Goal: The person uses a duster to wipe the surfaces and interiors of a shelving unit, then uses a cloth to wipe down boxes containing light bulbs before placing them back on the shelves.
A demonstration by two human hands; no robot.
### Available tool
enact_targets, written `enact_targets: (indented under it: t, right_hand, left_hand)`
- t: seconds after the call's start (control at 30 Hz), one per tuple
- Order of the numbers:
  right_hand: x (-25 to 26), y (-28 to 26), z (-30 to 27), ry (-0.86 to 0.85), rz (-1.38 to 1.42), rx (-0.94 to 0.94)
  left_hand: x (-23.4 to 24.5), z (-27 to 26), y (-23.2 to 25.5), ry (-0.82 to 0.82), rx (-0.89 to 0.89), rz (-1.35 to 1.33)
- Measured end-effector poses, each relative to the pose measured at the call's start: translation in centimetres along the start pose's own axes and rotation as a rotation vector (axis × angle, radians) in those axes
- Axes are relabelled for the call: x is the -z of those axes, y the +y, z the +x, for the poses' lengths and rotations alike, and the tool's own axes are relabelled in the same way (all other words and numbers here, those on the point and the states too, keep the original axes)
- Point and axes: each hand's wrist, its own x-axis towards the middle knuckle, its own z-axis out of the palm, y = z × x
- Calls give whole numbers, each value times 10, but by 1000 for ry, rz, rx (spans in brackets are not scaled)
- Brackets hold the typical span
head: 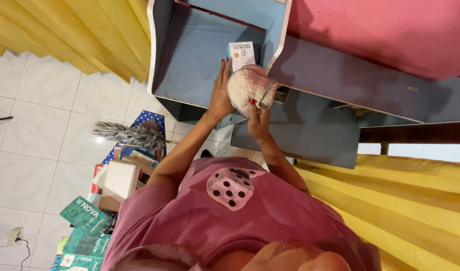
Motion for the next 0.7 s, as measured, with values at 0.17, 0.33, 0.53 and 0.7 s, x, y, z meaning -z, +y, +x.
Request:
enact_targets:
  t: [0.17,0.33,0.53,0.7]
  right_hand:
    - [12,-2,-5,103,-30,119]
    - [26,9,-22,208,-74,121]
    - [40,38,-38,321,-35,109]
    - [41,30,-35,270,-186,126]
  left_hand:
    - [-6,43,-9,35,-134,131]
    - [1,68,-6,-90,-50,139]
    - [20,61,-2,-118,-227,291]
    - [44,39,4,-274,-222,250]
